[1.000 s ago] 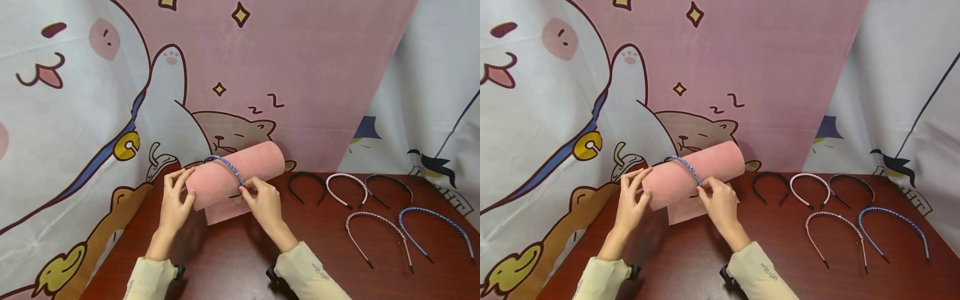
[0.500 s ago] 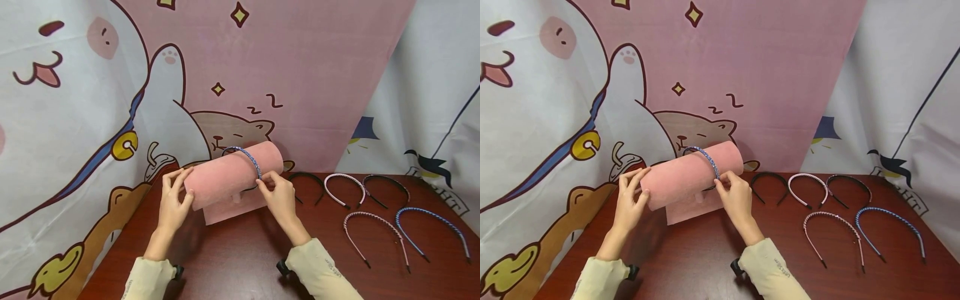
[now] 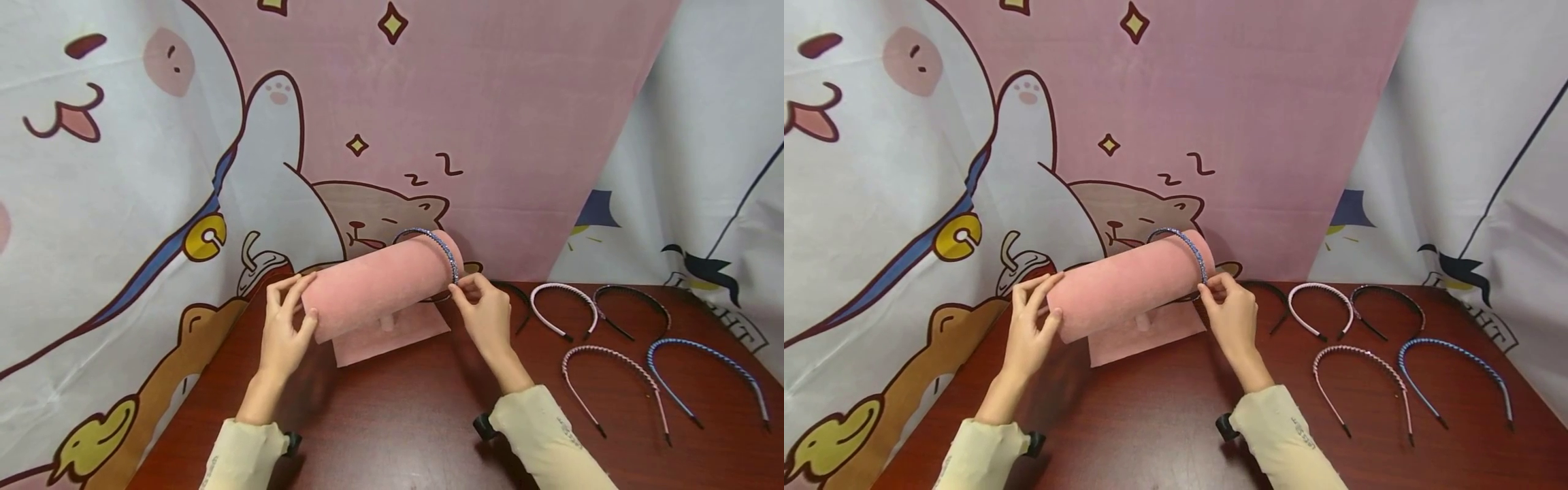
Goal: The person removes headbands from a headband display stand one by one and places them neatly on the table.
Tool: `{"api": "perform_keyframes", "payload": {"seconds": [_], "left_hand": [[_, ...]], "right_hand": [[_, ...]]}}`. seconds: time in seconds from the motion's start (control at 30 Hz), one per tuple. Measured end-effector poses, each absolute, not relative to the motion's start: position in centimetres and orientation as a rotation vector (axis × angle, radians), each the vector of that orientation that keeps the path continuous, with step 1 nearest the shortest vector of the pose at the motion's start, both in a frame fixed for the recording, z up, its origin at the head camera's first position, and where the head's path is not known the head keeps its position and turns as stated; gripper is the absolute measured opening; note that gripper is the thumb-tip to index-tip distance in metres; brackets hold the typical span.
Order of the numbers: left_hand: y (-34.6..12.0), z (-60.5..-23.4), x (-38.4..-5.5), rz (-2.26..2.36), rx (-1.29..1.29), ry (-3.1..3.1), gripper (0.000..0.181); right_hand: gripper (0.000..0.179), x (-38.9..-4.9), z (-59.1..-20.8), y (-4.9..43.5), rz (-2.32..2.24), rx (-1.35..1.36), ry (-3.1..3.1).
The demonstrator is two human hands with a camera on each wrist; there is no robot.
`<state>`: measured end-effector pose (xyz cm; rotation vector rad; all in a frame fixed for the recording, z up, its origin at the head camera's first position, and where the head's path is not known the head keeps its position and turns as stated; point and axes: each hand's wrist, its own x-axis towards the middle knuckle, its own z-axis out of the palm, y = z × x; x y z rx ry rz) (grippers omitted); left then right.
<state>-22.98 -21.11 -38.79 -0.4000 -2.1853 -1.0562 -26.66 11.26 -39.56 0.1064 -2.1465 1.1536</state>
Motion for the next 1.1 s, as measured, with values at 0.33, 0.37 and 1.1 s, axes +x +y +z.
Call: {"api": "perform_keyframes", "payload": {"seconds": [0.33,0.37,1.1], "left_hand": [[-21.1,-38.9,-23.0,-1.041,-0.390,-2.196,0.058],[-21.1,-38.9,-23.0,-1.038,-0.387,-2.199,0.058],[-21.1,-38.7,-23.1,-1.032,-0.403,-2.201,0.057]], "right_hand": [[0.014,-27.2,-39.6,13.1,1.166,0.086,-2.108],[0.014,-27.3,-39.6,13.3,1.166,0.081,-2.107],[0.016,-27.5,-39.0,15.8,1.183,0.066,-2.047]]}}
